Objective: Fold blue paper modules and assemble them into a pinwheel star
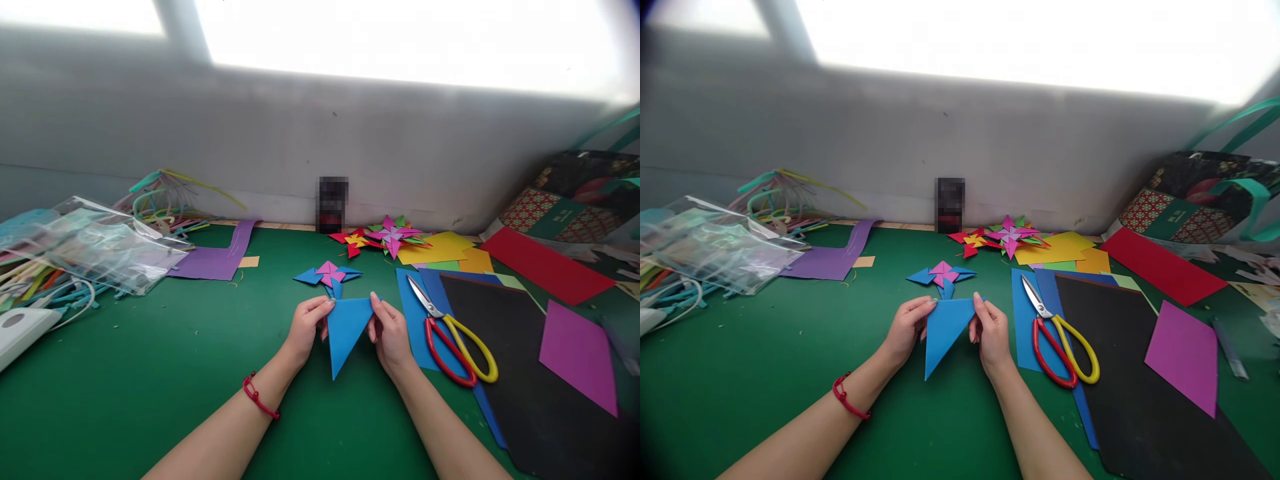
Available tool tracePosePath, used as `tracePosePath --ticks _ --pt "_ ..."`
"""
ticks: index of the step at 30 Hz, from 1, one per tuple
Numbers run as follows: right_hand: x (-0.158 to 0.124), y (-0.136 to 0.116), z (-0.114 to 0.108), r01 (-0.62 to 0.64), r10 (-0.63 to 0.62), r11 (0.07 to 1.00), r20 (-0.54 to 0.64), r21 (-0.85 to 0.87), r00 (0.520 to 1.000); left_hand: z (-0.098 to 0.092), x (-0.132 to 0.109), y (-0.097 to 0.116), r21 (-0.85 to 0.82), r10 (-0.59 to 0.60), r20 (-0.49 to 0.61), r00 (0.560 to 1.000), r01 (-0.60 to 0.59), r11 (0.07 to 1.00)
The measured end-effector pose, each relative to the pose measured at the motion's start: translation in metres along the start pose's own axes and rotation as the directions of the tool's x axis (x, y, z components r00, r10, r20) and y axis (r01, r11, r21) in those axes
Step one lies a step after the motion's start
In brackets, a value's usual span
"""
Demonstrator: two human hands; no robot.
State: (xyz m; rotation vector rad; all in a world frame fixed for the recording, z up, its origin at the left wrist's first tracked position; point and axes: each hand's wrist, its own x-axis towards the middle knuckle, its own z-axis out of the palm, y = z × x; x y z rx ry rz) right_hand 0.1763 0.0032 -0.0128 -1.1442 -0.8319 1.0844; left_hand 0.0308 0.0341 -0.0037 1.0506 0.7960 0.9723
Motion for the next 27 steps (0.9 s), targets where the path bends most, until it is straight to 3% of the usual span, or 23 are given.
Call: tracePosePath --ticks 3,9,13,16,20,27 --pt "0.002 -0.002 -0.001 -0.026 0.026 0.998 0.003 0.051 1.0 0.001 0.001 0.0 -0.043 0.006 -0.049 0.999 -0.009 0.999" --pt "0.015 -0.007 -0.017 -0.093 0.136 0.907 -0.075 0.412 0.988 -0.004 0.006 0.0 -0.144 0.05 -0.105 0.993 -0.065 0.987" --pt "0.016 -0.008 -0.02 -0.116 0.136 0.871 -0.007 0.477 0.991 -0.004 0.006 -0.001 -0.111 0.058 -0.082 0.995 -0.067 0.992" --pt "0.009 -0.01 -0.011 -0.143 0.107 0.893 0.107 0.426 0.988 -0.003 0.005 -0.001 -0.103 0.059 -0.074 0.996 -0.066 0.992" --pt "-0.002 -0.01 0.0 -0.137 0.083 0.972 0.264 0.193 0.961 -0.001 0.005 0.002 -0.144 0.025 -0.066 0.998 -0.034 0.989" --pt "-0.007 -0.008 0.002 0.005 -0.002 1.0 0.273 -0.009 0.962 0.0 0.006 0.0 -0.155 0.035 -0.108 0.994 -0.051 0.987"
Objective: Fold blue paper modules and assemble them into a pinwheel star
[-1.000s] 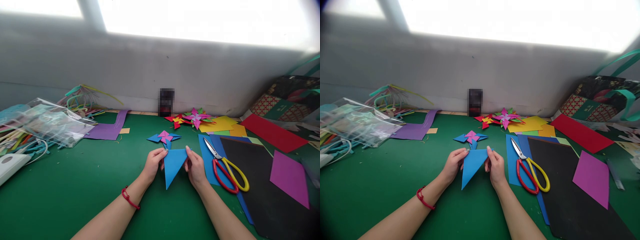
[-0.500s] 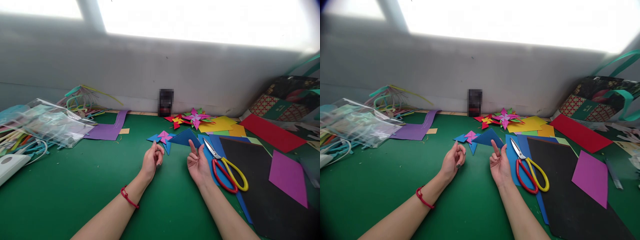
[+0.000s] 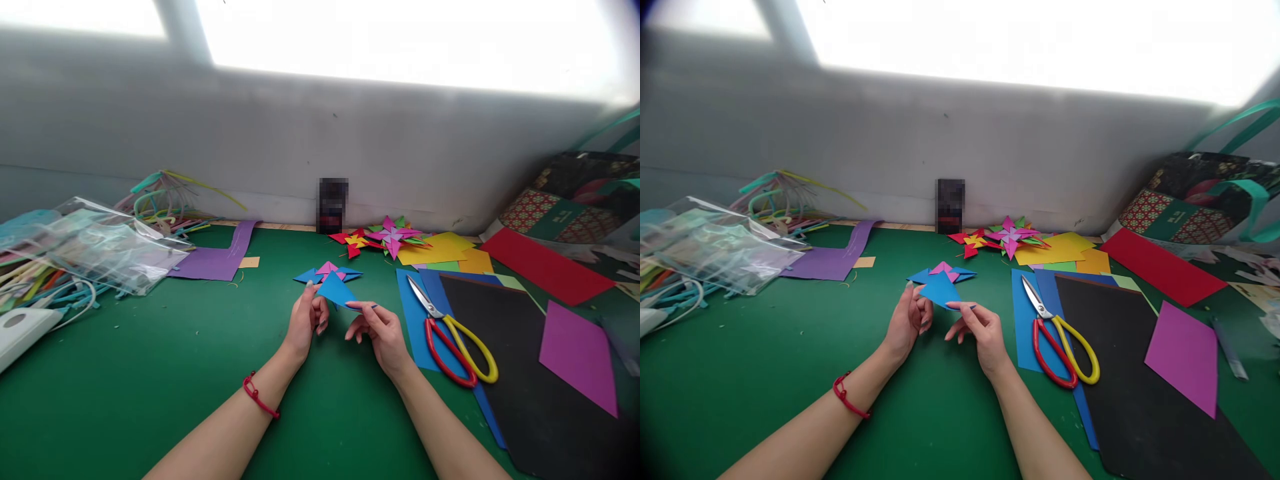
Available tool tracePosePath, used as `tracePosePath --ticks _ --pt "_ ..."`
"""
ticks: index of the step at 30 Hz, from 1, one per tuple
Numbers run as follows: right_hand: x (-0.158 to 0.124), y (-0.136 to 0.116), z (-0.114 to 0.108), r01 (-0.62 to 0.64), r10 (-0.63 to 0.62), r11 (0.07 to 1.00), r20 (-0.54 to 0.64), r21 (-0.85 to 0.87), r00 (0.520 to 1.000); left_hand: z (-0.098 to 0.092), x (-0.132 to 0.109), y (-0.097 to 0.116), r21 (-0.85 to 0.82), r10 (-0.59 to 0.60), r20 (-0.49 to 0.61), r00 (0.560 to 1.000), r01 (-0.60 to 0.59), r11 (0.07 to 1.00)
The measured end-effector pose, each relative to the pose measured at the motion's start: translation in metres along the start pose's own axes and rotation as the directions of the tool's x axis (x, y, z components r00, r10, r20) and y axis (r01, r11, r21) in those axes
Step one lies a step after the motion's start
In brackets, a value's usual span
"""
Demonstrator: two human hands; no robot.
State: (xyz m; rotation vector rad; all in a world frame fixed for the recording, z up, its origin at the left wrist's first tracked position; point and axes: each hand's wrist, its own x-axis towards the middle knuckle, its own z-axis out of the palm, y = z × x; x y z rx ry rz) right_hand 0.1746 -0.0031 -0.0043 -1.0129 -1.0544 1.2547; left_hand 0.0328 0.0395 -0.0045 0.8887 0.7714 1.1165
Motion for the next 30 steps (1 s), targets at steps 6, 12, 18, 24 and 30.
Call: tracePosePath --ticks 6,12,18,24,30 --pt "0.0 -0.002 0.001 0.056 -0.057 0.998 -0.015 -0.025 0.998 -0.002 0.002 0.004 -0.075 -0.065 0.028 0.998 0.067 0.995" --pt "-0.001 -0.002 -0.002 0.024 -0.026 0.998 0.04 0.056 0.999 -0.007 0.004 0.007 0.084 -0.132 0.167 0.977 0.119 0.989" --pt "0.003 -0.003 -0.001 -0.085 0.084 0.966 0.014 0.245 0.996 -0.009 0.003 0.007 0.084 -0.166 0.19 0.968 0.152 0.985" --pt "0.006 0.007 0.002 -0.137 0.147 0.971 -0.039 0.194 0.988 -0.007 -0.003 0.008 0.158 -0.281 0.408 0.869 0.236 0.959" --pt "0.005 0.007 0.002 -0.124 0.131 0.987 -0.074 0.099 0.989 -0.003 -0.006 0.005 0.305 -0.264 0.413 0.872 0.141 0.942"
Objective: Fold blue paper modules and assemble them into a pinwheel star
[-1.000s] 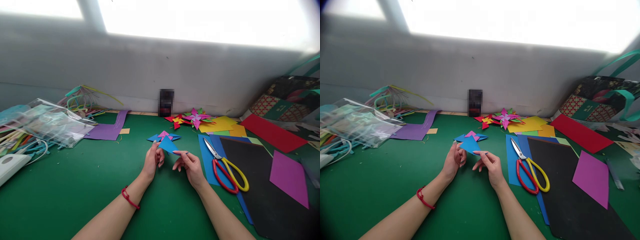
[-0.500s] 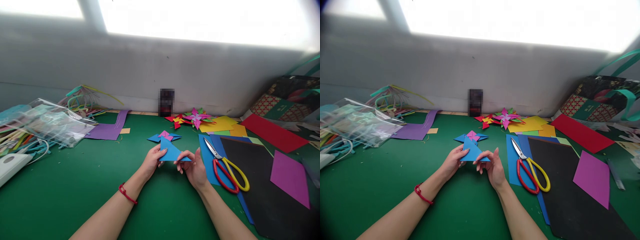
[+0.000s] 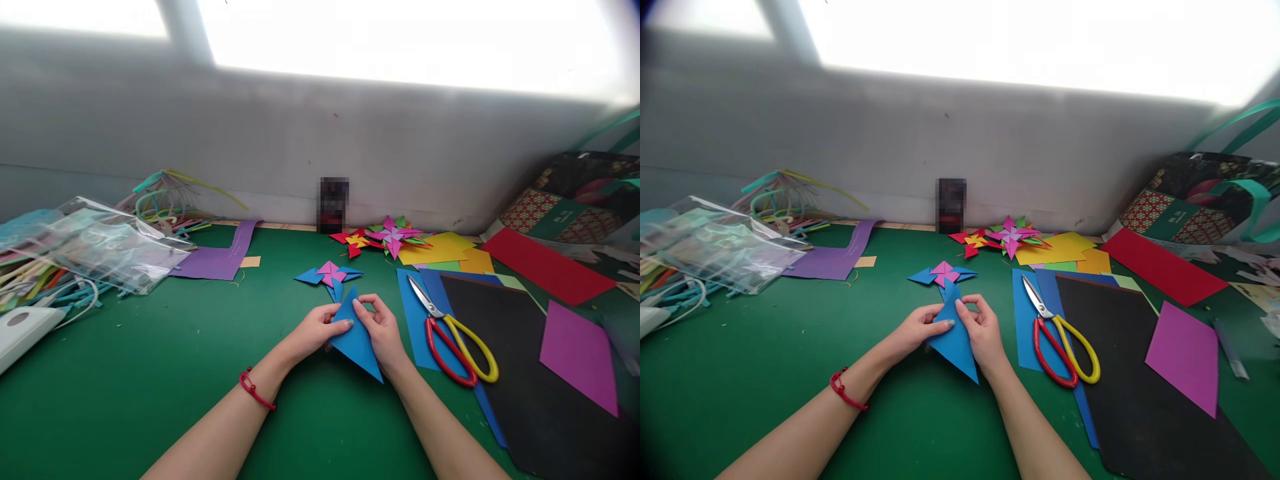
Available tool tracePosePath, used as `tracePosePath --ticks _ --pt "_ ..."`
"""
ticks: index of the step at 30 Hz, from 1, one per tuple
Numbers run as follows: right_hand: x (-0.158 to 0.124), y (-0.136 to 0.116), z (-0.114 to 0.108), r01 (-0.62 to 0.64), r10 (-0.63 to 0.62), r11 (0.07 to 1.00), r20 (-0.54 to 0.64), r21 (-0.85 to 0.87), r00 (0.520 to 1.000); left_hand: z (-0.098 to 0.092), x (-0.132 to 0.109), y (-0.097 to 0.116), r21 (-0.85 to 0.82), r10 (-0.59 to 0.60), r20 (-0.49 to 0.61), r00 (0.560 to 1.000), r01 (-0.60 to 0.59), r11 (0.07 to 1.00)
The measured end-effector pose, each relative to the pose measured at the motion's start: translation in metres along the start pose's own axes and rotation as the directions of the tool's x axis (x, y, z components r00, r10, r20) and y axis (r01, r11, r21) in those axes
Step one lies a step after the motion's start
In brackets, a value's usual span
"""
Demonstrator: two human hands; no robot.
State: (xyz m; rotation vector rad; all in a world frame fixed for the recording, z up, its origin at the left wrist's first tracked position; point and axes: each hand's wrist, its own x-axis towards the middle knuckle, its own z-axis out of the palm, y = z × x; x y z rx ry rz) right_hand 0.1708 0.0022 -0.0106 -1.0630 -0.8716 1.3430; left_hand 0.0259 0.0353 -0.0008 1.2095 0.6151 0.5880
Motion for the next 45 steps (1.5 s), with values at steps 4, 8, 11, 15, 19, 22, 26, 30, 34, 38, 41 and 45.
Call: tracePosePath --ticks 4,8,11,15,19,22,26,30,34,38,41,45 --pt "-0.0009 -0.0008 0.0014 0.029 -0.029 0.999 -0.036 -0.018 0.999 0.0036 0.0011 -0.0003 -0.021 0.064 -0.035 0.997 -0.064 0.998" --pt "-0.0017 0.001 0.0015 0.083 -0.088 0.994 -0.066 -0.076 0.994 0.0036 0.0018 -0.0016 -0.018 0.077 -0.028 0.997 -0.077 0.997" --pt "-0.0011 0.0026 0.001 0.136 -0.153 0.981 -0.119 -0.139 0.981 0.0028 0.0021 -0.0035 0.106 0.048 -0.014 0.999 -0.046 0.993" --pt "0.0003 0.003 0.0017 0.161 -0.198 0.964 -0.172 -0.21 0.965 0.0034 0.0021 -0.0043 0.277 0.051 -0.008 0.999 -0.047 0.96" --pt "0.0006 0.0009 0.0035 0.179 -0.228 0.949 -0.169 -0.261 0.959 0.0046 0.0014 -0.0023 0.307 0.056 -0.006 0.998 -0.051 0.95" --pt "0.0 -0.0003 0.0041 0.185 -0.239 0.941 -0.168 -0.284 0.956 0.0053 0.0009 -0.0008 0.354 0.063 -0.017 0.998 -0.053 0.934" --pt "-0.0013 -0.0005 0.0035 0.166 -0.226 0.938 -0.172 -0.305 0.959 0.0061 0.0009 0.0002 0.411 0.08 -0.034 0.996 -0.059 0.91" --pt "-0.0025 -0.0018 0.0035 0.148 -0.217 0.928 -0.172 -0.342 0.961 0.0062 0.0013 -0.0004 0.442 0.084 -0.029 0.996 -0.063 0.895" --pt "-0.0031 -0.0048 0.0049 0.161 -0.237 0.904 -0.152 -0.397 0.959 0.0063 0.0011 -0.0016 0.434 0.08 -0.011 0.997 -0.067 0.898" --pt "-0.0035 -0.0061 0.0063 0.147 -0.228 0.892 -0.146 -0.427 0.963 0.0064 0.0005 -0.0014 0.416 0.072 -0.006 0.997 -0.063 0.907" --pt "-0.0037 -0.0052 0.0063 0.152 -0.237 0.885 -0.145 -0.44 0.961 0.0062 0.0004 -0.001 0.392 0.077 0.001 0.997 -0.071 0.917" --pt "-0.0041 -0.0035 0.0041 0.155 -0.236 0.898 -0.152 -0.412 0.96 0.0055 0.0007 -0.0021 0.352 0.063 0.009 0.998 -0.062 0.934"
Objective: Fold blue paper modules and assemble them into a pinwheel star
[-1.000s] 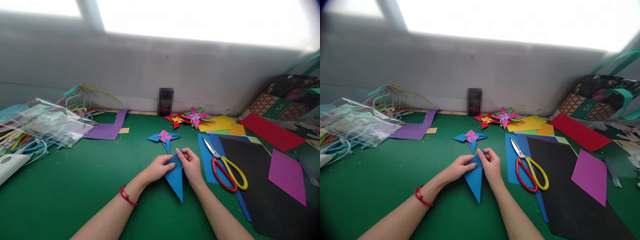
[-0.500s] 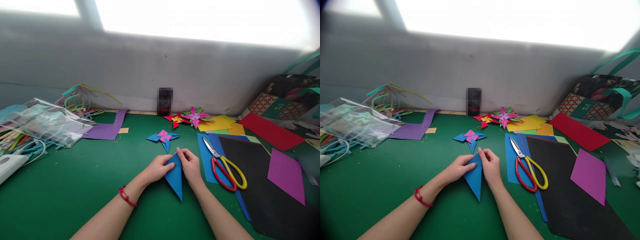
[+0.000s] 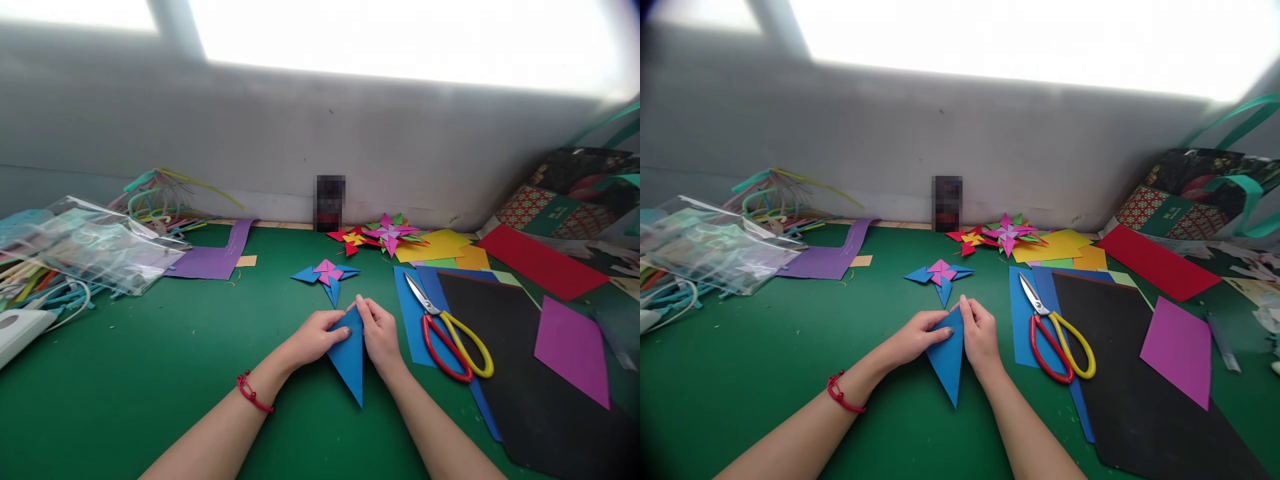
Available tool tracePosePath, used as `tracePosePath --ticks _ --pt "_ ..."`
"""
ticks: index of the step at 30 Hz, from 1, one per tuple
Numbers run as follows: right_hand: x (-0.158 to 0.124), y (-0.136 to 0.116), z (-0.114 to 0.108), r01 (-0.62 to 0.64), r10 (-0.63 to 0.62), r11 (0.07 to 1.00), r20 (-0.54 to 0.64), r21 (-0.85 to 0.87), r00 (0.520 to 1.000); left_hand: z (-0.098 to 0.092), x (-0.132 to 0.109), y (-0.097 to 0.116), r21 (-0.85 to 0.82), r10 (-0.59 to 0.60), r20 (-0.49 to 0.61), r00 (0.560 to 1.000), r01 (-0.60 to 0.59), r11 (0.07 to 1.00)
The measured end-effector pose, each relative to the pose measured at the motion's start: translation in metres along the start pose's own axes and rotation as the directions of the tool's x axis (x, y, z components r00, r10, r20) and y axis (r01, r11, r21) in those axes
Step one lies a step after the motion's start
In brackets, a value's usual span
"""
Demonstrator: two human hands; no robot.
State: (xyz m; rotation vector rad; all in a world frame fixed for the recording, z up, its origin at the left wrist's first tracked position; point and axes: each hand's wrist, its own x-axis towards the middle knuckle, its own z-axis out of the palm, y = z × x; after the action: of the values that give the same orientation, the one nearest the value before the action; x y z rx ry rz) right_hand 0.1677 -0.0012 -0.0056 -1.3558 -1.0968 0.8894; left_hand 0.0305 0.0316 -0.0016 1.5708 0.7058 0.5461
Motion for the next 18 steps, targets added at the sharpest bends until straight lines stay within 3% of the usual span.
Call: tracePosePath --ticks 6,13,15,18 --pt "-0.0004 -0.0012 -0.0033 -0.015 0.013 0.999 0.027 0.05 1.0 0.0002 -0.0005 0.0009 -0.073 -0.012 0.012 1.0 0.013 0.997" --pt "0.0036 0.0013 -0.0058 -0.002 0.017 0.996 -0.184 0.084 0.983 0.0012 -0.0015 0.0036 -0.204 -0.083 0.037 0.996 0.089 0.975" --pt "0.0045 0.0026 -0.0049 -0.009 0.033 0.992 -0.191 0.127 0.981 0.0011 0.0002 0.0014 -0.199 -0.077 -0.011 0.997 0.073 0.977" --pt "0.0049 0.0031 -0.0025 -0.05 0.064 0.98 -0.068 0.194 0.996 0.0003 0.0039 -0.0016 -0.208 -0.06 -0.156 0.986 0.026 0.978"
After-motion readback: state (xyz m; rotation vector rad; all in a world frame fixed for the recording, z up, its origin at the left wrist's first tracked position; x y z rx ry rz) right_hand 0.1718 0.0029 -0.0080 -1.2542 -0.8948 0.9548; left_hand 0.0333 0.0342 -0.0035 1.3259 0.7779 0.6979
